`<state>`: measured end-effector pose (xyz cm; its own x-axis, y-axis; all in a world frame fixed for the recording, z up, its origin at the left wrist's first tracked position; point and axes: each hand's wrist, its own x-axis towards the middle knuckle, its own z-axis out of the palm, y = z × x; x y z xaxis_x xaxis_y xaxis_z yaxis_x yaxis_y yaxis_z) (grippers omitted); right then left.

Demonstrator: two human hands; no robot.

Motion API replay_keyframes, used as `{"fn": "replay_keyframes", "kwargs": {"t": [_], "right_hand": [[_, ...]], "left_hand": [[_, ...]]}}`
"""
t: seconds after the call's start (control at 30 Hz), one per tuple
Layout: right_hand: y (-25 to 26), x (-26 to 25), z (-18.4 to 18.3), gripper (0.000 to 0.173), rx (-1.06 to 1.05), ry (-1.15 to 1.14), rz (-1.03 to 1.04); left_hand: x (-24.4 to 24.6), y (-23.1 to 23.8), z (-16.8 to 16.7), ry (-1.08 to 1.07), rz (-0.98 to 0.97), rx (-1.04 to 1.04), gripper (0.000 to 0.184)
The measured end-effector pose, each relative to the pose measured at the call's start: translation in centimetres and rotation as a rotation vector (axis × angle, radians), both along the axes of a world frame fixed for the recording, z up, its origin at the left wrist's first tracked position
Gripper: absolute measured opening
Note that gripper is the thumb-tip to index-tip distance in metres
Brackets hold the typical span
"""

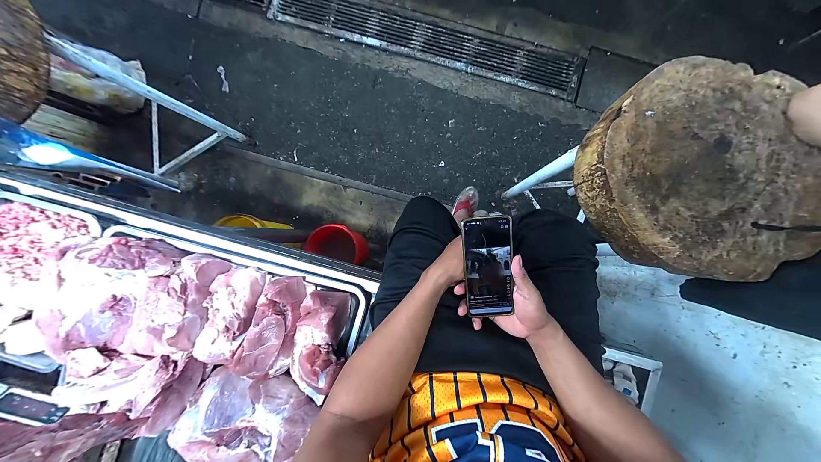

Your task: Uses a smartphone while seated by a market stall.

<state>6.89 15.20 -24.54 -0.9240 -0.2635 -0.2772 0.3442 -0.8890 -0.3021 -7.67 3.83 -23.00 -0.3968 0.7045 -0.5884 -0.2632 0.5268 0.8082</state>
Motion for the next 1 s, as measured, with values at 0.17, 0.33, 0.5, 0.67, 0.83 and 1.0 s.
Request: {"fn": "replay_keyframes", "kwargs": {"t": [0.17,0.33,0.5,0.67,0.83,1.0], "right_hand": [[0.0,0.1,-0.1,0.082,-0.003,-0.010,0.007],[-0.1,0.1,-0.1,0.082,-0.022,-0.016,0.014],[-0.1,-0.1,0.2,0.083,-0.016,-0.028,0.007],[-0.2,-0.1,0.1,0.082,-0.038,-0.012,-0.003],[0.0,0.1,0.0,0.082,-0.027,-0.017,-0.006],[0.1,0.2,-0.1,0.082,-0.014,-0.020,-0.002]], "left_hand": [[-0.1,-0.2,-0.4,0.085,-0.043,0.005,0.032],[-0.1,-0.3,-0.2,0.040,-0.011,0.008,0.032],[-0.1,-0.2,0.3,0.006,0.017,0.048,0.031],[-0.1,-0.2,0.8,-0.029,0.027,0.040,0.026],[0.0,0.0,0.3,-0.019,0.007,0.036,0.029],[-0.1,0.0,-0.4,0.057,-0.047,-0.024,0.034]]}}
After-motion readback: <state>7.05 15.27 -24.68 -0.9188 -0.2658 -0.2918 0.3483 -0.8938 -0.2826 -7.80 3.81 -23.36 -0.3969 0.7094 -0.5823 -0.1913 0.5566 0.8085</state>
